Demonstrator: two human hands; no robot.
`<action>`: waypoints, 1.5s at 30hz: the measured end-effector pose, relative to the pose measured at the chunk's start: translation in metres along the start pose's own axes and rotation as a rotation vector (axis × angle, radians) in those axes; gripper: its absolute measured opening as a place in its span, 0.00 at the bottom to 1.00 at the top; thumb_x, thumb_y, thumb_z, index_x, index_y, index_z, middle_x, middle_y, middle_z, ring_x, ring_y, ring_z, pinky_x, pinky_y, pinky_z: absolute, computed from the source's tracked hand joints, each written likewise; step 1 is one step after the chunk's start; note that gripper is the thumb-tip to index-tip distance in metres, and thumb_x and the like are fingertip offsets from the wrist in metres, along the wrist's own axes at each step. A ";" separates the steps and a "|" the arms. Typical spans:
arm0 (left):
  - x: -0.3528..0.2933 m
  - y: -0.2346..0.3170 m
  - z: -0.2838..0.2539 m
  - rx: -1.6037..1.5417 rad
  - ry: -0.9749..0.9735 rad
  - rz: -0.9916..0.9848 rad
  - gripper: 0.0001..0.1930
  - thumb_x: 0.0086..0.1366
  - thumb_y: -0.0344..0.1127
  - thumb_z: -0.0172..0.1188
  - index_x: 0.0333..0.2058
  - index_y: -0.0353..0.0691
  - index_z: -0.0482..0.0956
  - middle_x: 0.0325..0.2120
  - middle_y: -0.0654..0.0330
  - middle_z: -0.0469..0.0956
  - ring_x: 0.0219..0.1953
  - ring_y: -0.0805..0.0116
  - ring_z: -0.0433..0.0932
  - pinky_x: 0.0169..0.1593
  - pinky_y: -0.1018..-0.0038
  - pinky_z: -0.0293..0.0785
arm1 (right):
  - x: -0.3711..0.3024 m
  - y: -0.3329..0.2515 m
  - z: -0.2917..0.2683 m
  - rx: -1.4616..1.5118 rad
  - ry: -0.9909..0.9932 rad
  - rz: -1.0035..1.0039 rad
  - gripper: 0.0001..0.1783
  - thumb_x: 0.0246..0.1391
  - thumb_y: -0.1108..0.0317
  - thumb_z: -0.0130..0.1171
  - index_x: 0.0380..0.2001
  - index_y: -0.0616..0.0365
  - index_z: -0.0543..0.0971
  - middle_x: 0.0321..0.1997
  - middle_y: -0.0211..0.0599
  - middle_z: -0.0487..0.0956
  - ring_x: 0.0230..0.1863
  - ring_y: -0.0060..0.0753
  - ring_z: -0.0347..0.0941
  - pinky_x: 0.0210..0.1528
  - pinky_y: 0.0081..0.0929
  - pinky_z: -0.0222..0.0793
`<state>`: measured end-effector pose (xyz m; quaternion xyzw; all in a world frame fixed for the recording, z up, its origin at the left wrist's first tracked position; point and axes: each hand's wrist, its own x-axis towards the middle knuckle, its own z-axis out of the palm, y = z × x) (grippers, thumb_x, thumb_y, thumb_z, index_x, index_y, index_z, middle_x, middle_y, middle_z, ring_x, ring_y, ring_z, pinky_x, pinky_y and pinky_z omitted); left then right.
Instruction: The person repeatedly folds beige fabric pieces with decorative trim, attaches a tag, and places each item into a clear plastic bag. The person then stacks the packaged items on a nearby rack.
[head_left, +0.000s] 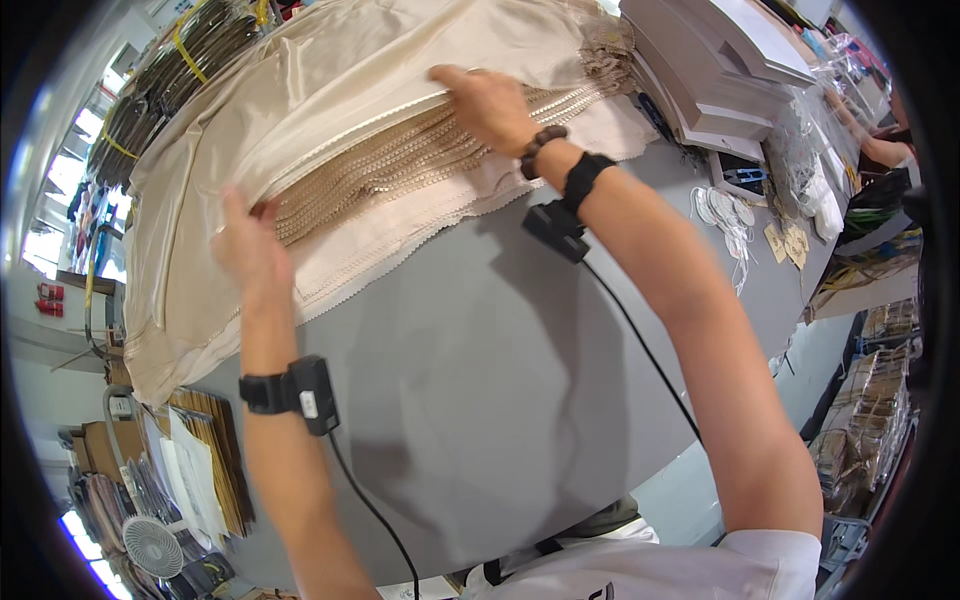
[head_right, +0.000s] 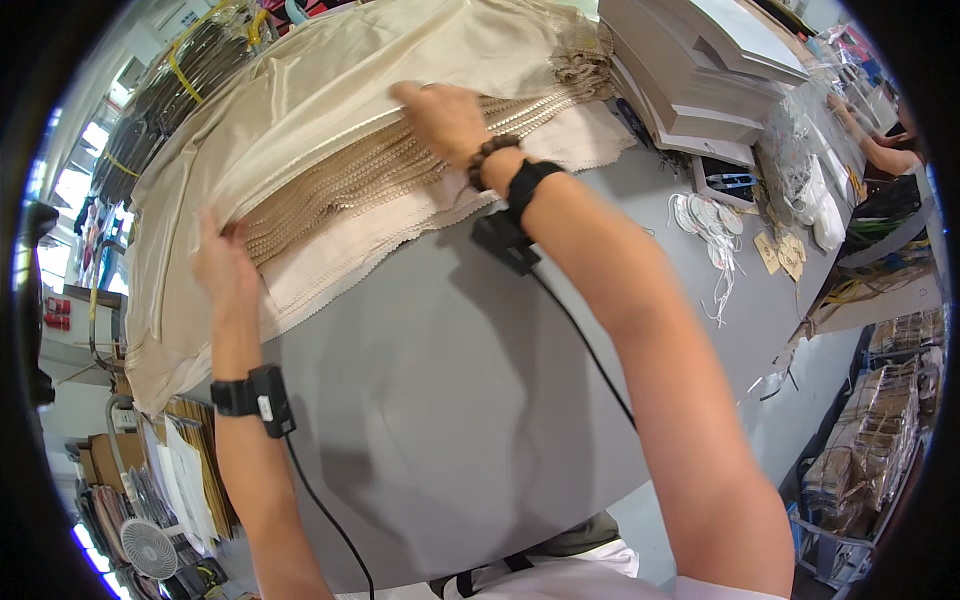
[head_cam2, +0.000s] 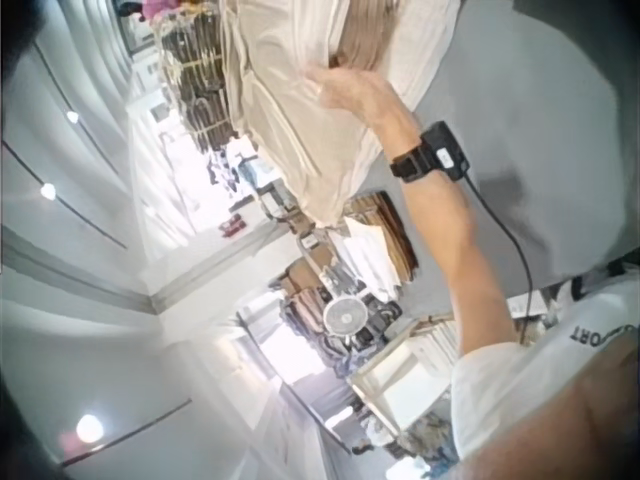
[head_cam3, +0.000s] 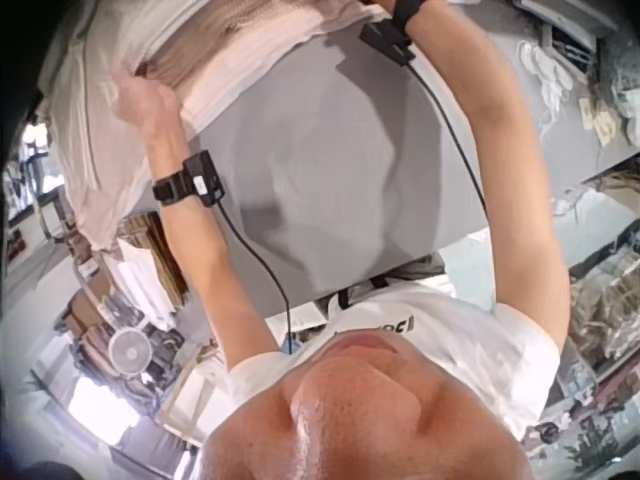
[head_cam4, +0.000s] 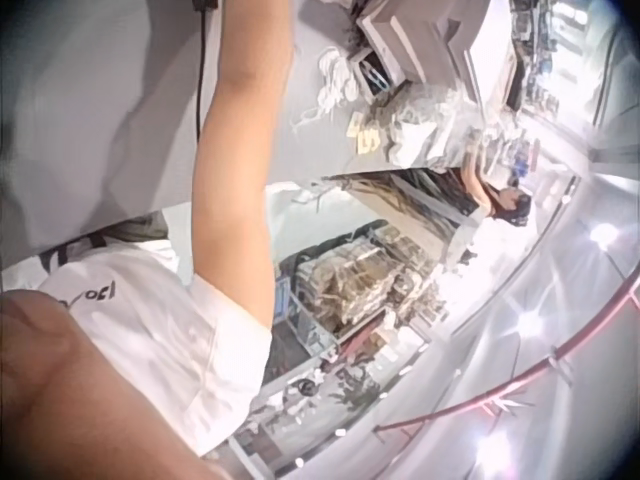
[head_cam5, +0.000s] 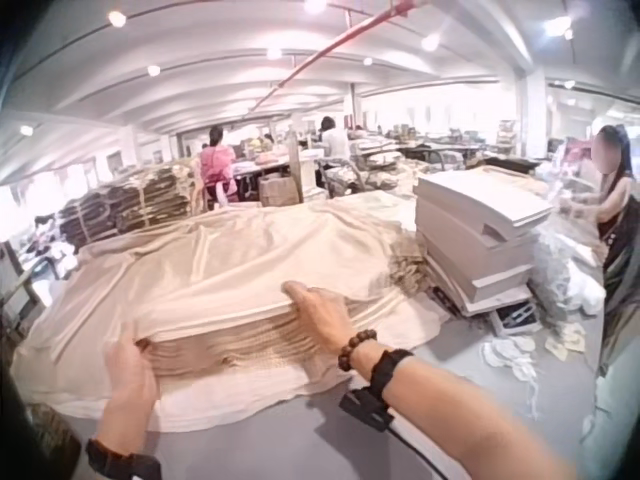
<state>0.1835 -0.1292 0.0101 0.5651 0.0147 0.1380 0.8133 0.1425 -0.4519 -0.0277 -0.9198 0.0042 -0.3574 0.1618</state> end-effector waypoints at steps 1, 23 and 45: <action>0.004 0.010 -0.015 -0.002 0.023 0.046 0.20 0.76 0.40 0.60 0.52 0.23 0.76 0.49 0.47 0.81 0.43 0.59 0.84 0.44 0.65 0.86 | -0.004 0.018 -0.011 -0.074 -0.012 0.024 0.23 0.58 0.76 0.58 0.55 0.43 0.82 0.34 0.43 0.87 0.36 0.48 0.84 0.38 0.43 0.78; 0.047 0.019 -0.160 -0.319 0.342 -0.133 0.24 0.64 0.22 0.62 0.58 0.23 0.71 0.54 0.46 0.78 0.53 0.52 0.81 0.53 0.58 0.81 | -0.207 0.135 -0.320 0.484 0.450 0.456 0.17 0.72 0.70 0.55 0.59 0.67 0.81 0.58 0.37 0.82 0.56 0.27 0.77 0.62 0.25 0.70; 0.182 0.257 -0.402 0.184 0.404 0.391 0.17 0.76 0.37 0.53 0.52 0.28 0.78 0.52 0.46 0.82 0.51 0.54 0.82 0.52 0.58 0.80 | -0.282 0.041 -0.276 0.318 -0.019 0.410 0.10 0.71 0.68 0.59 0.48 0.60 0.84 0.37 0.20 0.79 0.33 0.10 0.65 0.33 0.13 0.58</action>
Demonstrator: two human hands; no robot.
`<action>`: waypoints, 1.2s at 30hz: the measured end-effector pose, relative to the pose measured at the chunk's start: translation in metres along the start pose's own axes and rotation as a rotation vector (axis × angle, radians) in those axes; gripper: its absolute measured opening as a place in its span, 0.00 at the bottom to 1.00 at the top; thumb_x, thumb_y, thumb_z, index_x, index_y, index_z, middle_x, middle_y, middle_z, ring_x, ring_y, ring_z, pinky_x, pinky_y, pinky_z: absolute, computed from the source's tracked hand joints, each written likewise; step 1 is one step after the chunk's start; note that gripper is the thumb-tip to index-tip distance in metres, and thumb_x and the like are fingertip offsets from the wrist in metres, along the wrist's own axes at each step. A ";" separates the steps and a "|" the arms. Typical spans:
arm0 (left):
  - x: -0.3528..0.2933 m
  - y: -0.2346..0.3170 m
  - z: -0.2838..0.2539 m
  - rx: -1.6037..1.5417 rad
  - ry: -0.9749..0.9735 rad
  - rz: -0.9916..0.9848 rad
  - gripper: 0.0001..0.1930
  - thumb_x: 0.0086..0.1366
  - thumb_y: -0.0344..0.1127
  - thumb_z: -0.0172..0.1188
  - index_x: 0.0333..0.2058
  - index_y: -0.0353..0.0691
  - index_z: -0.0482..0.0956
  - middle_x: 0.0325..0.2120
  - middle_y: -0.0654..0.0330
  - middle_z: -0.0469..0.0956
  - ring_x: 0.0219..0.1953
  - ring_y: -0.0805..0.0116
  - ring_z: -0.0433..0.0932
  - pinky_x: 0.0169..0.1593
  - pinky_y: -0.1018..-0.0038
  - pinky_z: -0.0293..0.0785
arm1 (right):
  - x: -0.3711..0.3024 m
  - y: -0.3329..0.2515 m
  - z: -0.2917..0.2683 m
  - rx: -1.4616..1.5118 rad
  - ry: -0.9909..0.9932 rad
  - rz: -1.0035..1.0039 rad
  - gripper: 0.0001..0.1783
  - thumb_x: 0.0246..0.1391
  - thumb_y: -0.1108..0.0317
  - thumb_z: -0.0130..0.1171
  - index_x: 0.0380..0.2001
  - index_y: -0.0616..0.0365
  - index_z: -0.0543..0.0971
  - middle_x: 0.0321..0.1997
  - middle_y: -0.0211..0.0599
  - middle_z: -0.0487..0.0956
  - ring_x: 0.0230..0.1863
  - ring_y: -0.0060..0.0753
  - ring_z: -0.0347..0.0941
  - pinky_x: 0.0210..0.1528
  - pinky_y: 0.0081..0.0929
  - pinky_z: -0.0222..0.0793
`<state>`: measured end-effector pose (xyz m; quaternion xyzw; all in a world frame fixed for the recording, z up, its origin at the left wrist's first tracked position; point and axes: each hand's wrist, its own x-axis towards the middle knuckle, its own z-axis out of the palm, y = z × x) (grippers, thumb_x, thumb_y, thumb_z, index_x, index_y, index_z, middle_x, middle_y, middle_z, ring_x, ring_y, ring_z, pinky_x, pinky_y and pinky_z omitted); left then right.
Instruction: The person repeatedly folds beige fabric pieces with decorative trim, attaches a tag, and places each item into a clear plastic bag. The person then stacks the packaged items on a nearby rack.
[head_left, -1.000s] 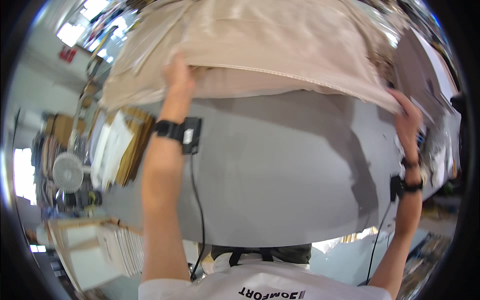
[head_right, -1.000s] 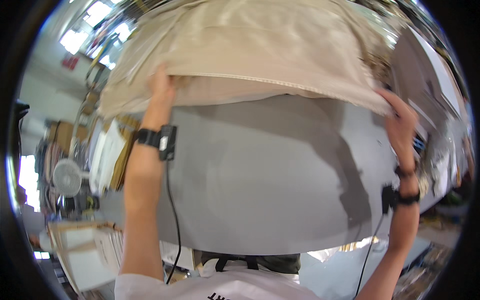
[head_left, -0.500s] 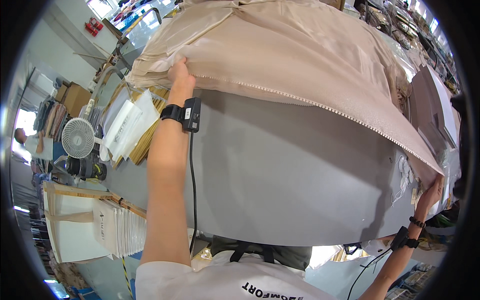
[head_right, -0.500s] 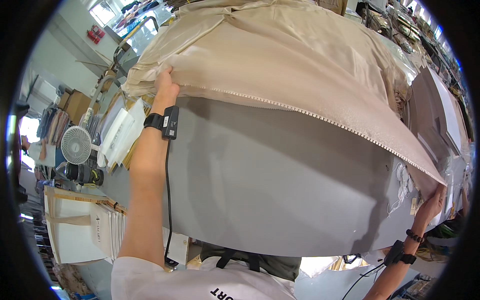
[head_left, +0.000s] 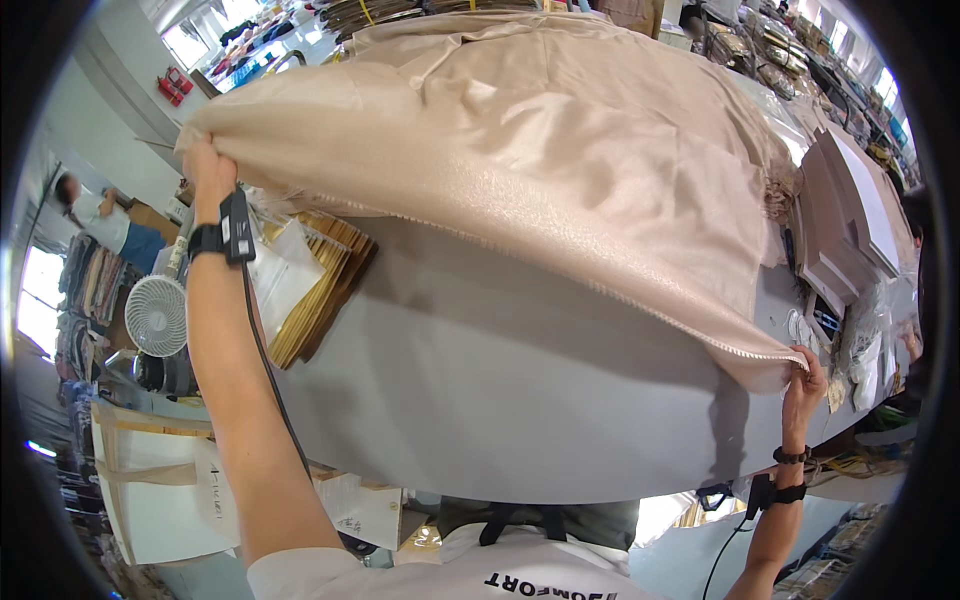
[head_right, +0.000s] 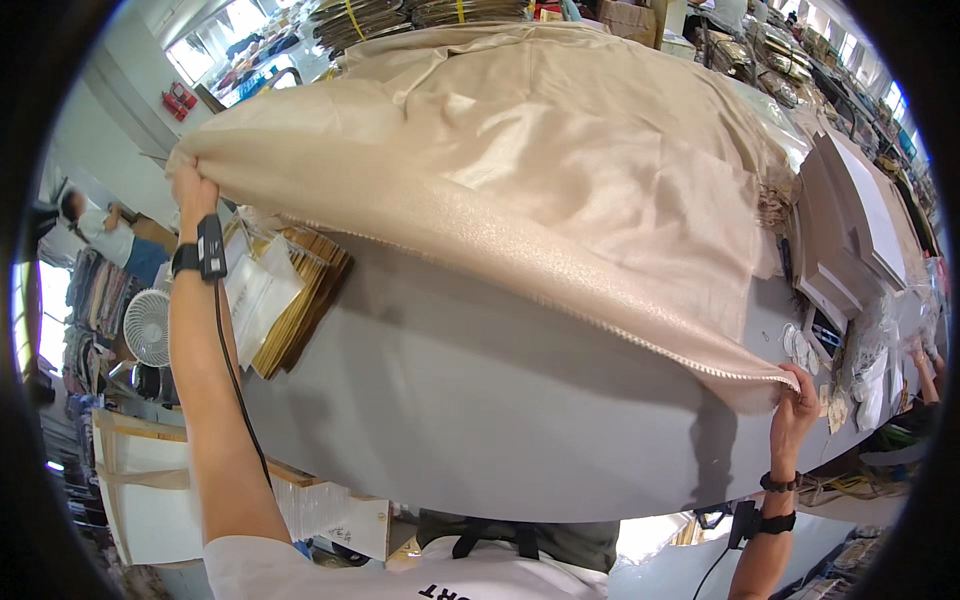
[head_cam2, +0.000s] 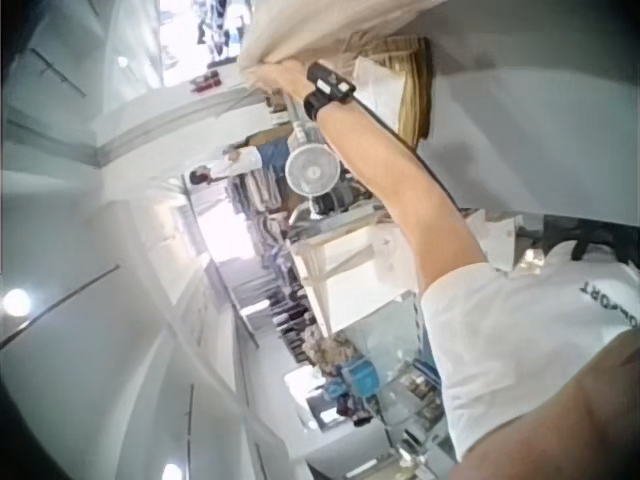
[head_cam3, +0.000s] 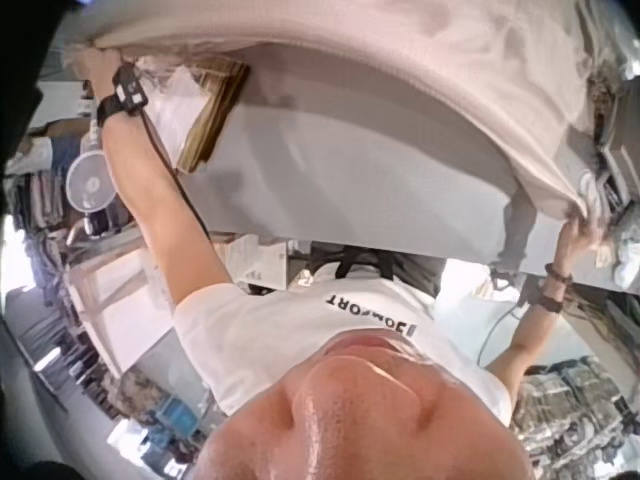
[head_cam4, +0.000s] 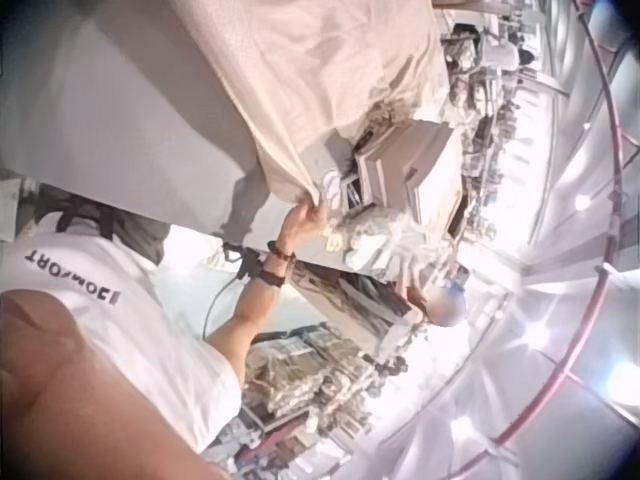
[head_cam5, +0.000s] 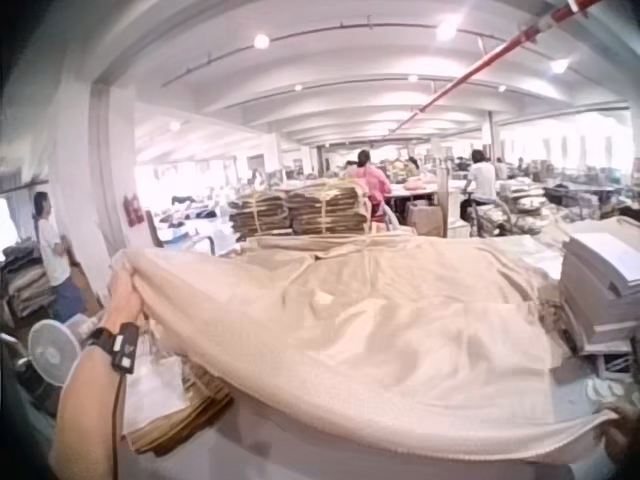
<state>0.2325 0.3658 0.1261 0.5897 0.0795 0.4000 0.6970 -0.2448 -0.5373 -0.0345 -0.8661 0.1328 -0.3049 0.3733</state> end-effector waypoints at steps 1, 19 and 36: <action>-0.004 0.008 -0.016 -0.284 0.079 -0.109 0.16 0.75 0.36 0.54 0.52 0.28 0.78 0.53 0.46 0.81 0.51 0.53 0.83 0.52 0.58 0.81 | -0.006 0.003 0.001 -0.004 0.029 0.049 0.10 0.71 0.68 0.59 0.49 0.60 0.84 0.38 0.20 0.80 0.33 0.10 0.66 0.34 0.13 0.58; -0.172 -0.013 -0.152 0.419 0.101 -0.019 0.15 0.64 0.29 0.68 0.48 0.29 0.87 0.43 0.55 0.88 0.43 0.64 0.86 0.48 0.70 0.81 | -0.025 0.046 -0.064 -0.236 0.092 0.022 0.14 0.60 0.76 0.66 0.49 0.62 0.86 0.65 0.41 0.76 0.68 0.41 0.69 0.69 0.33 0.63; -0.481 0.105 0.053 0.459 -0.599 0.673 0.08 0.54 0.24 0.75 0.34 0.37 0.90 0.26 0.61 0.82 0.24 0.71 0.79 0.29 0.76 0.74 | -0.055 -0.273 0.212 0.575 -0.714 -0.342 0.51 0.44 0.87 0.68 0.73 0.47 0.68 0.31 0.35 0.81 0.31 0.31 0.76 0.39 0.30 0.74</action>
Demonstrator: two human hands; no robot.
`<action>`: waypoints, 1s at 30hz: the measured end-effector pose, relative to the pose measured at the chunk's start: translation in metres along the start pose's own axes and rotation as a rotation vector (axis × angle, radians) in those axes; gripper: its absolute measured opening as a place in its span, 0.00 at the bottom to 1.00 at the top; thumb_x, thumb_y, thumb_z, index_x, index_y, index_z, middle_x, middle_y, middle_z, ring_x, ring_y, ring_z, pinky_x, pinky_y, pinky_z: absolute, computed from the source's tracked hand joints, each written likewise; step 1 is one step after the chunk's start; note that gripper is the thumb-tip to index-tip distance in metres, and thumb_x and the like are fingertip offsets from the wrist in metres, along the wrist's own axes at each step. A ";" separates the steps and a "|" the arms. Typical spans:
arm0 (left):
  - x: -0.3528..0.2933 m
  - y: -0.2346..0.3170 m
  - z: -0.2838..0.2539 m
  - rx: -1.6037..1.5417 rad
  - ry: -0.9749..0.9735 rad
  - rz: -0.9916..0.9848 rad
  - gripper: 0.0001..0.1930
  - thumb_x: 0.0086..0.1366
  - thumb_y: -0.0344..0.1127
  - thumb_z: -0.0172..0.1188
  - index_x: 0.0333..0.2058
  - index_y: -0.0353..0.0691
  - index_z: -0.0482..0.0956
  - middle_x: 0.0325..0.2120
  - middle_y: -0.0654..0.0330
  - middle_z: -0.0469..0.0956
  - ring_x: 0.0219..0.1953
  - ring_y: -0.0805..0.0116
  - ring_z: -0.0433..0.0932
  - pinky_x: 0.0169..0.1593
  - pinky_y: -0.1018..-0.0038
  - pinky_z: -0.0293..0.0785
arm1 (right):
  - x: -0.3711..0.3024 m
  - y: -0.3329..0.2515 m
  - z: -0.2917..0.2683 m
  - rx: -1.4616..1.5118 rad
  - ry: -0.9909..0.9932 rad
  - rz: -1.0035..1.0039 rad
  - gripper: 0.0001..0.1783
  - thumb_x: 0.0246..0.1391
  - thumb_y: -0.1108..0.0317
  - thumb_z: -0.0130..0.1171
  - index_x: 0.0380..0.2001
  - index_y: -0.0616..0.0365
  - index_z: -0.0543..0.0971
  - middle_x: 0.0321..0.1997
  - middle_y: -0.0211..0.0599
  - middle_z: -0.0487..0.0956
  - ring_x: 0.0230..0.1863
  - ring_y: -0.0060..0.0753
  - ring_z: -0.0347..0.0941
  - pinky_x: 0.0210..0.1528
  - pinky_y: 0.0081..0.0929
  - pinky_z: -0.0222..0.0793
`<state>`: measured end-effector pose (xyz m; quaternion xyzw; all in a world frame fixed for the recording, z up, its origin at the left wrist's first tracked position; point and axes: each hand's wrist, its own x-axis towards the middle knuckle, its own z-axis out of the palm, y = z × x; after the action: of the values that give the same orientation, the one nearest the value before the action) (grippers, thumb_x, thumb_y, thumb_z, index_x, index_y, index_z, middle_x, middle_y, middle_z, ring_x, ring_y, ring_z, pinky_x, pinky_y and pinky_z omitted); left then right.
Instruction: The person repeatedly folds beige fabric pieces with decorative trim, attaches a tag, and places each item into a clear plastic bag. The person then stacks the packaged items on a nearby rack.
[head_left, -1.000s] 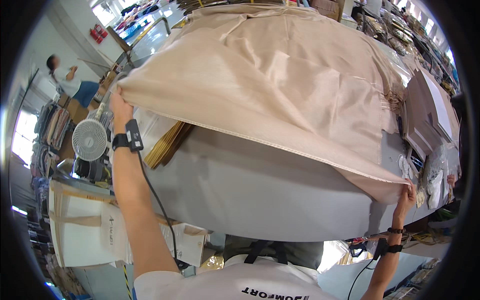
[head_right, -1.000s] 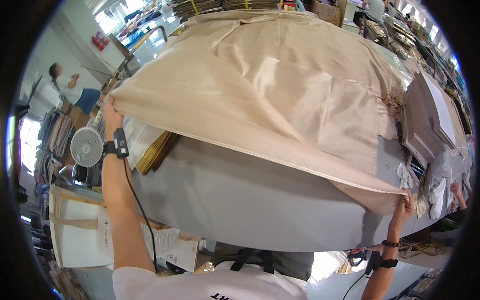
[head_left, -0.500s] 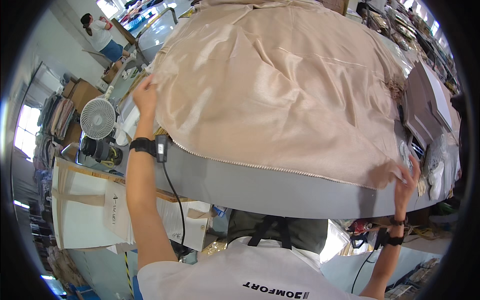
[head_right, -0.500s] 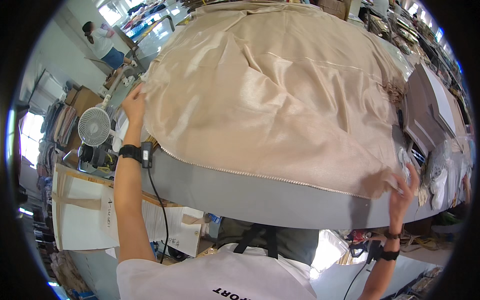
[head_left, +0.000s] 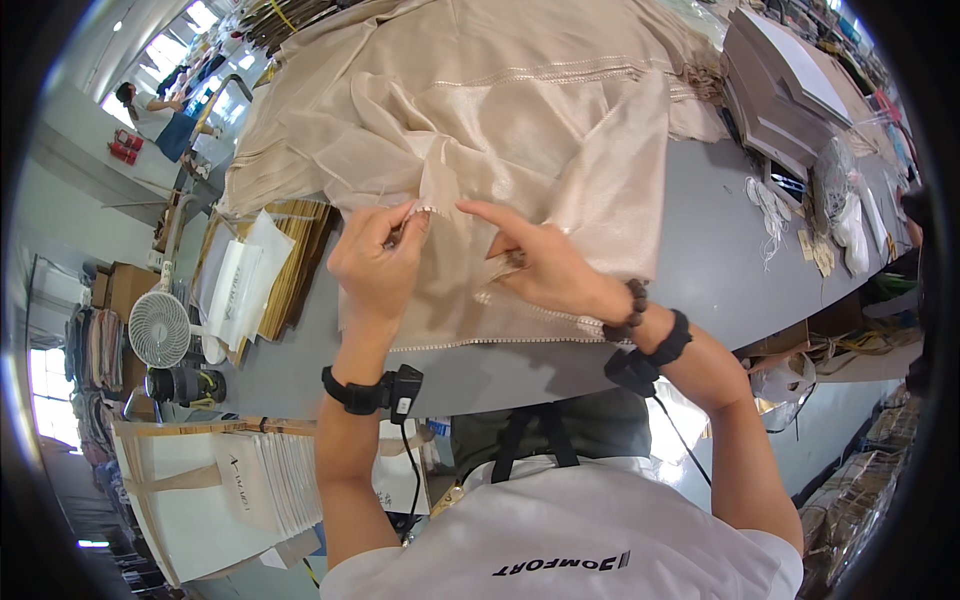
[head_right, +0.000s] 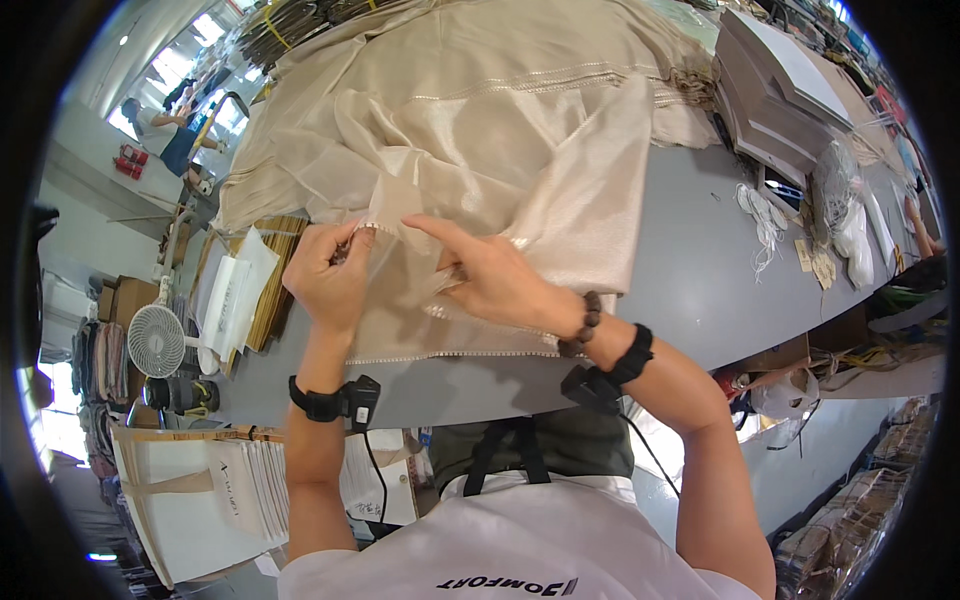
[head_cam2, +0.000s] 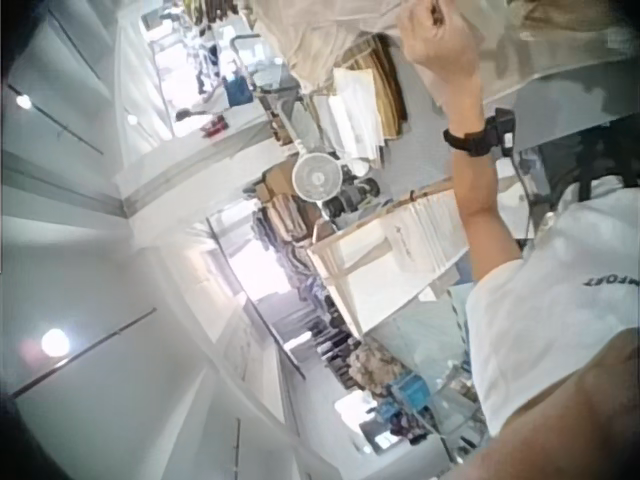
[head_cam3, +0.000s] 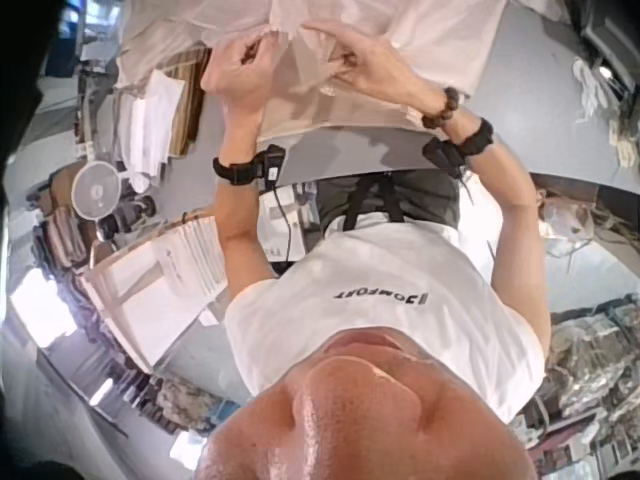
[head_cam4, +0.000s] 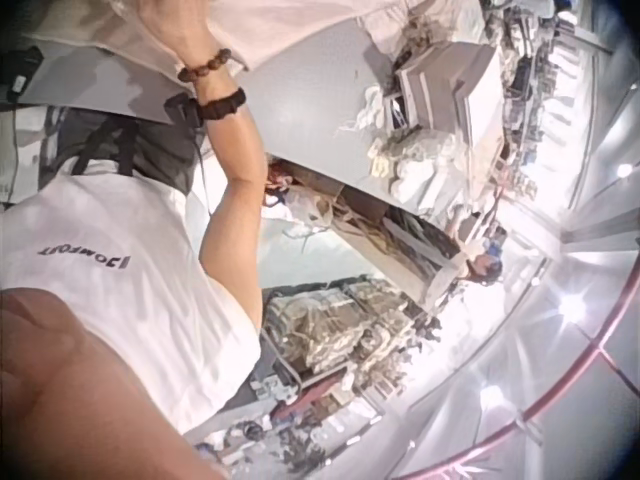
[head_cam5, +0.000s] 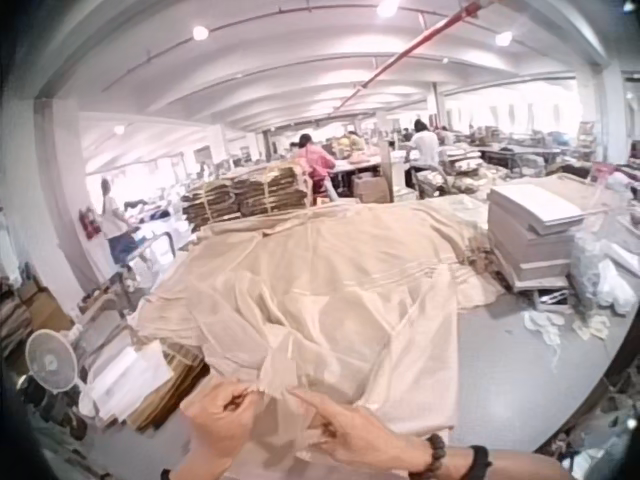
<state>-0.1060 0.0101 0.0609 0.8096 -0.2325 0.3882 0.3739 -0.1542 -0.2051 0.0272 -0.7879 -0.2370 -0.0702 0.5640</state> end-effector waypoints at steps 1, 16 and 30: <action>-0.005 0.005 0.002 0.003 0.008 -0.012 0.07 0.54 0.23 0.75 0.34 0.36 0.89 0.26 0.60 0.82 0.24 0.71 0.78 0.29 0.76 0.74 | 0.000 0.002 0.012 0.054 0.025 0.061 0.51 0.46 0.85 0.68 0.75 0.47 0.64 0.30 0.37 0.81 0.31 0.34 0.77 0.38 0.31 0.74; -0.077 -0.013 -0.013 -0.431 0.006 -0.559 0.07 0.59 0.28 0.76 0.35 0.36 0.88 0.32 0.64 0.83 0.35 0.77 0.76 0.40 0.79 0.72 | 0.002 0.020 -0.044 -0.166 0.448 -0.281 0.25 0.44 0.91 0.60 0.42 0.53 0.89 0.52 0.32 0.84 0.32 0.21 0.73 0.35 0.22 0.69; -0.054 -0.033 -0.029 -1.267 -0.176 -0.448 0.08 0.53 0.18 0.65 0.22 0.39 0.79 0.29 0.64 0.73 0.34 0.74 0.70 0.42 0.78 0.63 | 0.038 -0.015 -0.015 0.093 -0.240 -0.050 0.40 0.45 0.88 0.58 0.63 0.46 0.80 0.31 0.40 0.84 0.29 0.36 0.77 0.41 0.33 0.75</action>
<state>-0.1289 0.0579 0.0161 0.4911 -0.2713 0.0227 0.8275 -0.1254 -0.2041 0.0596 -0.7574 -0.3255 0.0217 0.5656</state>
